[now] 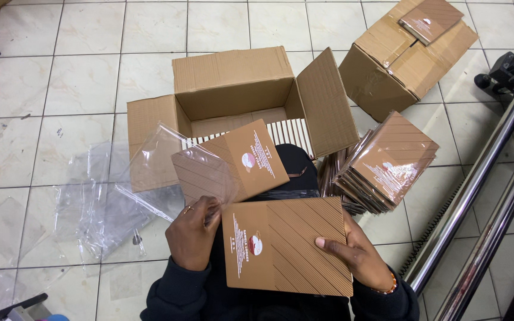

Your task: The person packs cardboard-covered notebooks into plastic sleeves and then arranges the sleeved notebooks vertically inside a large cardboard box.

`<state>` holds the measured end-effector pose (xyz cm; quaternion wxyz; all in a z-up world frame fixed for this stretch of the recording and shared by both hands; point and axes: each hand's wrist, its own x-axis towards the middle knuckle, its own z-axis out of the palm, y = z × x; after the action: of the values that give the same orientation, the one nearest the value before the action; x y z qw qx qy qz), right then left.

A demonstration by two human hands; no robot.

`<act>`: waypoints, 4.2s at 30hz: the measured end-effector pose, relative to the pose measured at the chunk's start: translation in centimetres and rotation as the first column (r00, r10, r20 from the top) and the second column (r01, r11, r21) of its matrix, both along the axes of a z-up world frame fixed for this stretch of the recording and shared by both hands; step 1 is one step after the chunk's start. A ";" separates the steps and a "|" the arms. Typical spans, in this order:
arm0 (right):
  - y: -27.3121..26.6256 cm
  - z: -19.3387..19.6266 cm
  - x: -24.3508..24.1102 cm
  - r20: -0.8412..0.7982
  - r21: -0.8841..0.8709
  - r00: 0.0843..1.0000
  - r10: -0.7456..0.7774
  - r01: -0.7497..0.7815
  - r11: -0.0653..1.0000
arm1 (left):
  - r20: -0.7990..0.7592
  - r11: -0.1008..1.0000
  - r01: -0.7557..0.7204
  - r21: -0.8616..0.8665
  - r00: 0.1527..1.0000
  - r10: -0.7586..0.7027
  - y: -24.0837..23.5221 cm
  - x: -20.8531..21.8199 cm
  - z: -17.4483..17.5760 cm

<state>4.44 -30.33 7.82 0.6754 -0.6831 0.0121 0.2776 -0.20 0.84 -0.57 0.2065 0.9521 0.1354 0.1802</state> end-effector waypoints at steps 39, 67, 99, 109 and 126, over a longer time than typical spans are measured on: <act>5.6 -2.9 -2.1 -0.403 0.133 0.791 -0.461 0.549 0.825 | 0.191 0.956 0.244 0.164 0.943 -0.273 0.0 -1.3 2.4; 10.0 -2.2 -4.6 -0.513 0.192 0.654 -0.556 0.719 0.669 | 0.230 0.911 0.198 0.362 0.928 -0.293 -2.3 1.7 8.2; 10.9 -6.7 -6.1 -0.439 0.430 0.766 -0.469 0.638 0.639 | 0.143 0.810 0.408 0.420 0.852 -0.504 -8.9 0.7 6.6; 7.4 -9.1 -4.6 -0.180 0.300 0.969 -0.171 0.220 0.928 | -0.118 0.748 0.418 0.515 0.899 -0.421 -8.9 1.9 4.5; 5.7 -14.6 -2.4 0.384 -0.101 0.915 0.126 -0.093 0.990 | -0.044 0.765 0.382 0.519 0.905 -0.423 -10.8 -0.3 6.9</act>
<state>2.00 -24.64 -6.79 0.6195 -0.7509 -0.1495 0.1729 -0.53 -9.95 6.37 -0.0174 0.9711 -0.1331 0.1972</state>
